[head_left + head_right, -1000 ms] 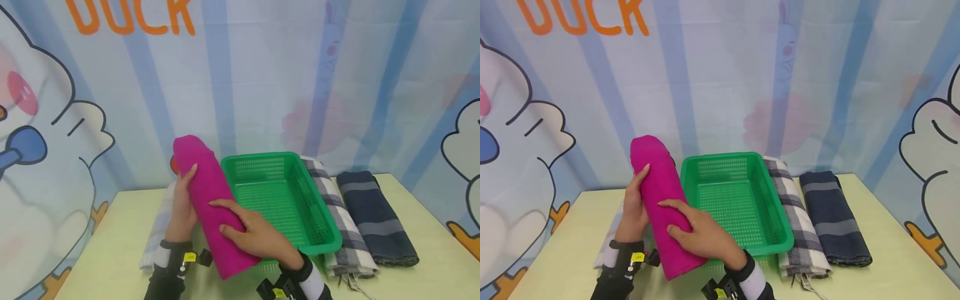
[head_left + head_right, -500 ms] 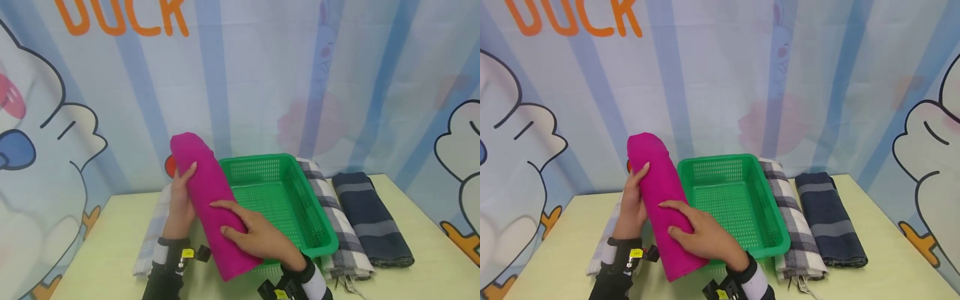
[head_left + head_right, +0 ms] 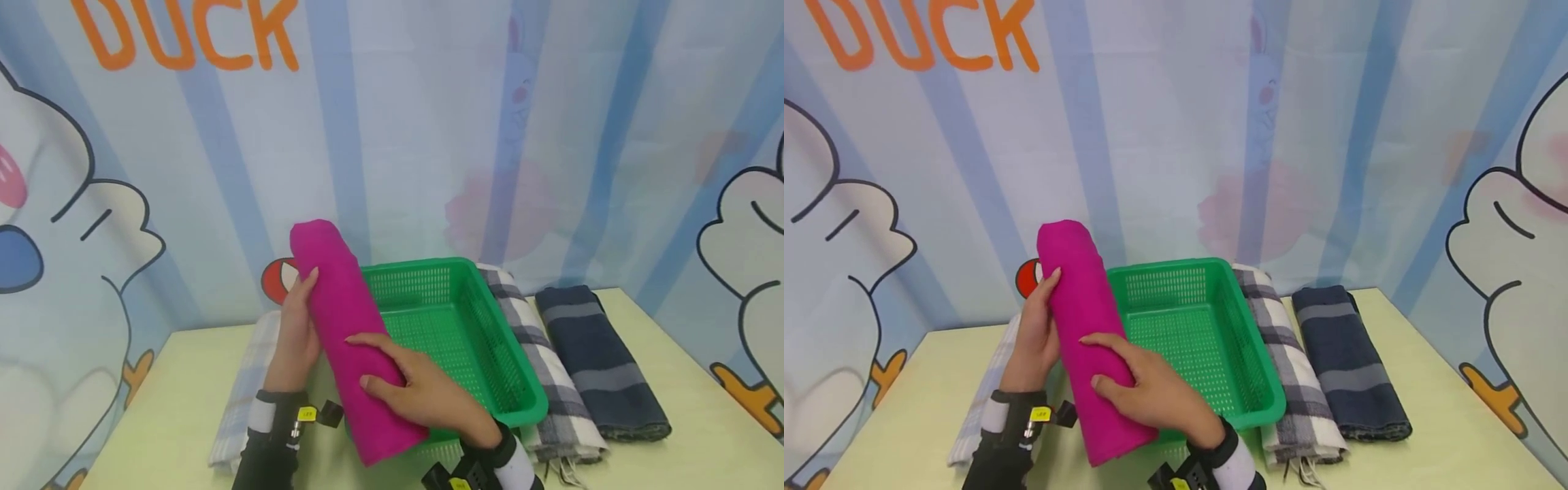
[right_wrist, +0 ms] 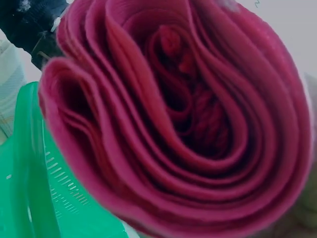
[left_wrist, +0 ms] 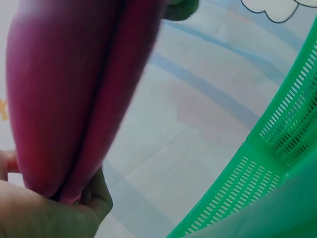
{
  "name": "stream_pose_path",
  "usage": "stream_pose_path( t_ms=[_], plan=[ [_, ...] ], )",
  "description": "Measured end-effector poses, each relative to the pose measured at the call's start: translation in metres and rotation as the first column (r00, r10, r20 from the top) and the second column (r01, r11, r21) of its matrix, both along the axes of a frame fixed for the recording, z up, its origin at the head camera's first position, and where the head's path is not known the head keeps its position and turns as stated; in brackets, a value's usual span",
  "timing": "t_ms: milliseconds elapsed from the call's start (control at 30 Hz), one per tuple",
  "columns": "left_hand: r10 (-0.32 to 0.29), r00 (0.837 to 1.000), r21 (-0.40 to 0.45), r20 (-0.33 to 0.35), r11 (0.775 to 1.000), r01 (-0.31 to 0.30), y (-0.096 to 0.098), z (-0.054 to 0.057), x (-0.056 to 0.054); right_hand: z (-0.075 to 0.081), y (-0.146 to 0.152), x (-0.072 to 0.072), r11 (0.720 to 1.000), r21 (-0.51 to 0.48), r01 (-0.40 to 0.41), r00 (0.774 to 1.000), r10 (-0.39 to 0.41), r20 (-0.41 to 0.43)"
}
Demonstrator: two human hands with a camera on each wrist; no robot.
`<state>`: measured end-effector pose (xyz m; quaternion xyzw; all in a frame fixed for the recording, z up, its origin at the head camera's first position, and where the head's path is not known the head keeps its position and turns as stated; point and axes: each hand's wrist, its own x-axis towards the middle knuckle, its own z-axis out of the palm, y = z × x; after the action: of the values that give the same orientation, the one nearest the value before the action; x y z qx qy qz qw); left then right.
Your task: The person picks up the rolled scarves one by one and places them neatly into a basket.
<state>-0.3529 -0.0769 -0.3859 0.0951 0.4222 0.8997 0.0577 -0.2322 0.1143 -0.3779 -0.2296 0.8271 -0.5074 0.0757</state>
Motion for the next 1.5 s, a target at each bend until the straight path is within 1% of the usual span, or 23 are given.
stream_pose_path(
  t_ms=[67,133,267,433,533,600,667,767,833,900,1000,1067,1167,1233,1333,1500],
  plan=[
    [-0.023,1.0,0.011,0.003,1.0,0.023,0.001,0.0,-0.003,0.001,0.002,-0.001,1.0,-0.01,0.009,1.0,-0.009,0.015],
    [-0.046,0.999,0.025,-0.009,0.999,0.046,0.003,0.001,-0.006,0.002,0.005,-0.001,1.0,-0.013,0.016,1.0,-0.016,0.023],
    [-0.054,0.998,0.028,-0.031,0.998,0.055,0.006,0.001,-0.012,0.002,0.008,-0.002,0.999,0.014,0.036,0.999,-0.036,0.014],
    [-0.049,0.998,-0.029,-0.036,0.998,0.048,0.01,0.0,-0.018,0.0,0.009,-0.002,0.999,0.017,0.052,0.999,-0.052,0.011],
    [-0.031,0.998,-0.068,-0.047,0.997,0.027,0.012,-0.001,-0.02,-0.002,0.011,-0.003,0.999,0.013,0.047,0.999,-0.047,0.014],
    [-0.017,0.999,-0.065,-0.051,0.998,0.013,0.012,-0.001,-0.021,-0.002,0.012,-0.004,0.999,0.02,0.045,0.999,-0.045,0.005],
    [-0.011,0.998,-0.041,-0.067,0.999,0.008,0.013,0.0,-0.022,-0.003,0.014,-0.005,0.999,0.028,0.044,0.999,-0.044,-0.009],
    [-0.03,0.993,-0.029,-0.111,0.999,0.027,0.012,0.002,-0.024,-0.003,0.015,-0.007,0.998,0.042,0.043,0.998,-0.041,-0.048],
    [-0.052,0.989,-0.066,-0.142,0.997,0.043,0.012,0.003,-0.025,-0.003,0.015,-0.008,0.998,0.043,0.037,0.998,-0.034,-0.061],
    [-0.08,0.985,-0.133,-0.154,0.989,0.06,0.011,0.004,-0.027,-0.003,0.015,-0.009,0.998,0.046,0.032,0.997,-0.029,-0.065],
    [-0.122,0.983,-0.201,-0.135,0.975,0.093,0.011,0.005,-0.028,-0.002,0.017,-0.009,0.999,0.048,0.026,0.999,-0.024,-0.048],
    [-0.146,0.983,-0.221,-0.115,0.968,0.118,0.012,0.004,-0.028,-0.002,0.018,-0.008,0.998,0.05,0.027,0.999,-0.026,-0.028],
    [-0.167,0.981,-0.222,-0.099,0.965,0.142,0.015,0.002,-0.029,0.0,0.021,-0.008,0.999,0.047,0.027,1.0,-0.028,0.008],
    [-0.173,0.98,-0.227,-0.102,0.963,0.146,0.016,0.002,-0.029,0.0,0.023,-0.007,0.998,0.05,0.029,0.999,-0.03,0.026],
    [-0.181,0.978,-0.24,-0.101,0.959,0.153,0.019,0.001,-0.028,0.0,0.026,-0.008,0.998,0.064,0.021,0.999,-0.023,0.034],
    [-0.228,0.973,-0.256,-0.044,0.944,0.21,0.02,-0.002,-0.027,-0.001,0.03,-0.007,0.996,0.094,-0.004,0.999,0.001,0.037]
  ],
)
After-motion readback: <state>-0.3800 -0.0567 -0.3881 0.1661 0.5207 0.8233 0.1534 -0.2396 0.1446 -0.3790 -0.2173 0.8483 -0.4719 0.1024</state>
